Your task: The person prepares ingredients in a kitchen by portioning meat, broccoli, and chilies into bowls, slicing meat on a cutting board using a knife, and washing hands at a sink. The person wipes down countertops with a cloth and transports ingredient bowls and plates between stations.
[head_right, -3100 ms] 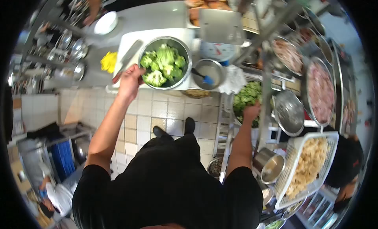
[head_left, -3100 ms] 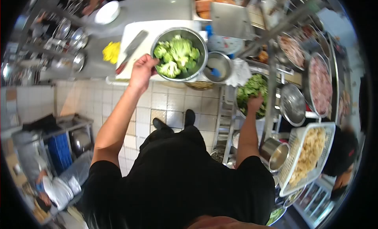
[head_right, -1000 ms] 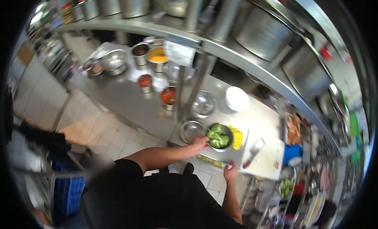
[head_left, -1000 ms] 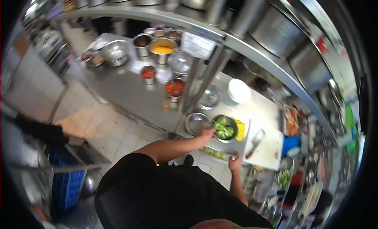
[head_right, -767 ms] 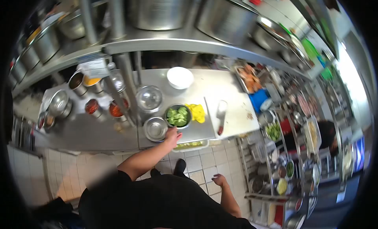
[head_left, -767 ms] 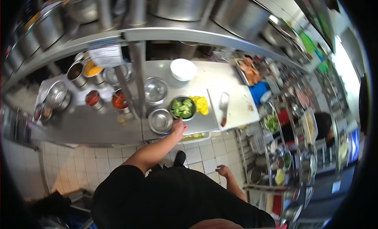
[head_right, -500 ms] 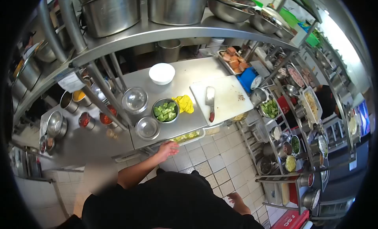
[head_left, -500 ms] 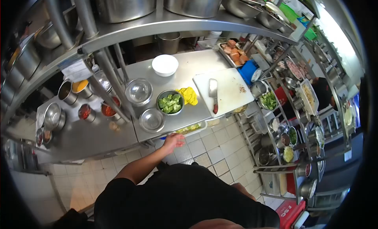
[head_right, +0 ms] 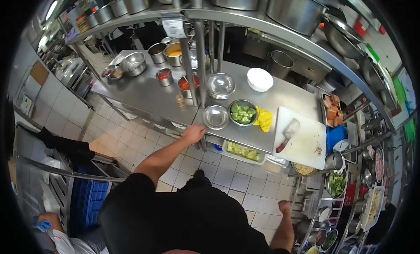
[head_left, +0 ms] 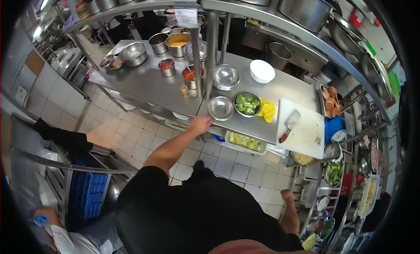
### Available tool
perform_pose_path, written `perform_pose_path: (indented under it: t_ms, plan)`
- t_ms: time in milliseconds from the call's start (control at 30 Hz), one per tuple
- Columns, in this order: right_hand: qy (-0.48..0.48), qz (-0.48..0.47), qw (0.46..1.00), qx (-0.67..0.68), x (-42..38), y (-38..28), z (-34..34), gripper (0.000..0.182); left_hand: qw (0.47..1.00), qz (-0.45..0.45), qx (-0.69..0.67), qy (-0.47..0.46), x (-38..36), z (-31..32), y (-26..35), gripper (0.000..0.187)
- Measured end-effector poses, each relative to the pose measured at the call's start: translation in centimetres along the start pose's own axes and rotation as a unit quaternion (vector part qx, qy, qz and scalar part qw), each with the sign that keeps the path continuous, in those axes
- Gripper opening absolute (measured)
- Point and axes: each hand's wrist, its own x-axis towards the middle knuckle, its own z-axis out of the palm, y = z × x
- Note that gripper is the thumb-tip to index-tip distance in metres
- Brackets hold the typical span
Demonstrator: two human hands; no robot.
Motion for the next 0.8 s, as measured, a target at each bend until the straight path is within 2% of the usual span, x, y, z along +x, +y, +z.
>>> perform_pose_path:
  t_ms: [33,67,100,133,167,200,233,267,300,333,400,433,467,533,567,633,733,767,800]
  plan:
    - [0.121,0.136,0.977,0.113,1.3,-1.3,1.2,0.031,0.999,0.012,-0.029,0.044,2.5,-1.4,2.3,0.02]
    - [0.253,0.223,0.915,0.221,2.5,-2.7,2.3,0.031,0.999,0.011,0.003,0.039,5.1,-2.4,3.9,0.02]
    - [0.2,0.256,0.838,0.439,2.3,-7.6,2.8,0.031,0.999,0.01,0.035,0.035,7.5,-3.0,4.9,0.02]
    - [0.165,0.314,0.705,0.614,1.8,-13.1,3.0,0.032,0.996,0.016,0.067,0.055,10.2,-2.9,5.4,0.019]
    - [0.005,0.188,0.77,0.61,-0.6,-17.4,1.6,0.036,0.992,0.023,0.1,0.07,12.8,-2.0,5.3,0.019]
    - [-0.154,0.054,0.801,0.575,-2.1,-19.9,0.2,0.041,0.987,0.029,0.133,0.086,15.2,-1.1,4.6,0.019]
    - [-0.192,-0.089,0.875,0.436,-2.1,-19.6,1.3,0.044,0.99,-0.015,0.128,0.059,17.6,0.3,3.2,0.019]
    - [-0.222,-0.221,0.909,0.274,-1.8,-17.9,3.2,0.047,0.991,-0.059,0.119,0.029,19.7,2.4,1.9,0.02]
    - [-0.177,-0.026,0.929,0.323,-4.4,-19.2,2.5,0.044,0.989,-0.086,0.118,0.007,20.8,3.0,1.6,0.021]
    - [-0.124,0.169,0.909,0.361,-6.8,-20.2,2.0,0.041,0.987,-0.112,0.118,-0.015,21.8,3.6,1.5,0.023]
    - [0.067,0.213,0.82,0.527,-9.6,-15.5,7.0,0.033,0.982,-0.122,0.142,-0.036,22.7,2.9,1.2,0.025]
    - [0.107,0.248,0.762,0.588,-11.7,-13.8,8.6,0.029,0.978,-0.123,0.15,-0.075,23.6,3.3,0.5,0.026]
    - [0.067,0.241,0.79,0.56,-14.5,-11.1,11.3,0.029,0.973,-0.123,0.158,-0.115,24.6,3.8,-0.1,0.026]
    - [0.061,0.22,0.8,0.554,-18.1,-2.9,22.6,0.026,0.972,-0.065,0.161,-0.156,24.9,2.2,-0.2,0.026]
    - [0.058,0.21,0.805,0.551,-21.0,-3.3,24.1,0.026,0.97,-0.06,0.171,-0.162,25.3,1.6,-0.3,0.026]
    - [-0.007,0.292,0.828,0.478,-24.3,-9.1,22.9,0.026,0.965,-0.05,0.191,-0.174,26.2,0.6,-0.3,0.027]
    - [-0.036,0.295,0.84,0.453,-26.0,-13.9,22.1,0.027,0.967,-0.035,0.176,-0.183,27.9,0.0,-0.8,0.028]
    - [-0.04,0.286,0.845,0.45,-26.7,-14.9,22.1,0.028,0.946,0.061,0.231,-0.218,27.6,-2.2,-0.2,0.028]
    - [-0.042,0.275,0.85,0.447,-27.1,-15.7,21.9,0.029,0.946,0.08,0.246,-0.195,27.8,-3.2,-0.2,0.027]
